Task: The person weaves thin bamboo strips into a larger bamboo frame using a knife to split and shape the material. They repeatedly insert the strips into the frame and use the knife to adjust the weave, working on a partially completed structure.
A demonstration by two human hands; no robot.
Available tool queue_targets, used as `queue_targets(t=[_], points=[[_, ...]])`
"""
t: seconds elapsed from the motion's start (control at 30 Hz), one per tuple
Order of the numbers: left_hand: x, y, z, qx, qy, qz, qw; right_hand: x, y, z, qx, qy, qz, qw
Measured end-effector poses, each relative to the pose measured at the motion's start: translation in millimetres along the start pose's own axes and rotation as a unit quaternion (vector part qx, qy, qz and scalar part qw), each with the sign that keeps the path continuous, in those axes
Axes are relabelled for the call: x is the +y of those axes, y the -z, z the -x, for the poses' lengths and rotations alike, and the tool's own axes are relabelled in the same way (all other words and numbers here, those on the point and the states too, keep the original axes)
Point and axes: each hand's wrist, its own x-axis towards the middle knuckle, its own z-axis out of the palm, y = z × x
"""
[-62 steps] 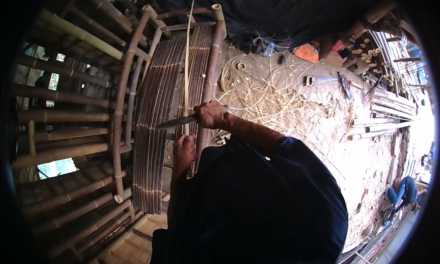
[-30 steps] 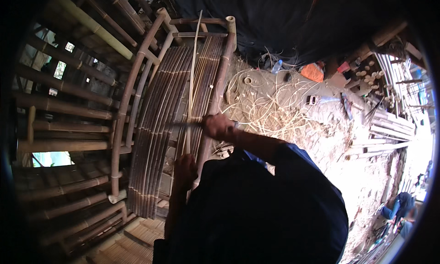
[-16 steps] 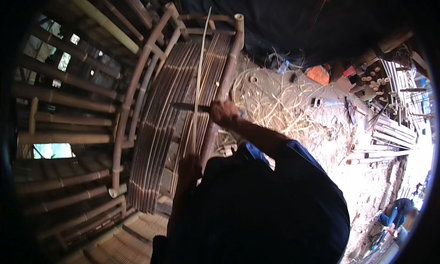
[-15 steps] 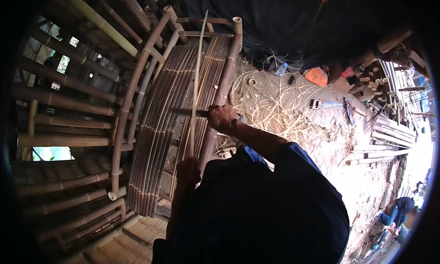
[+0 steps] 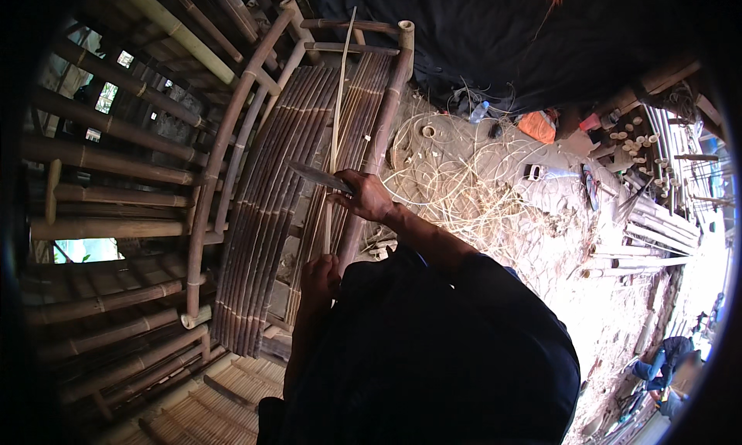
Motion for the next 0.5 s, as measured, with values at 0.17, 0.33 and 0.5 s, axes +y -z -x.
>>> queue_targets(t=[0.17,0.33,0.5], points=[[-4.4,-1.1,-0.6,0.025,-0.070,-0.055,0.996,3.6,-3.1,-13.8,0.047,0.117,0.073,0.989],[1.6,-0.5,2.2,0.003,-0.044,-0.046,0.998,5.9,-13.3,-36.1,0.120,-0.038,0.090,0.988],[9.7,2.8,11.8,-0.010,-0.090,-0.204,0.975,43.6,-25.9,-62.0,0.099,-0.232,0.036,0.967]])
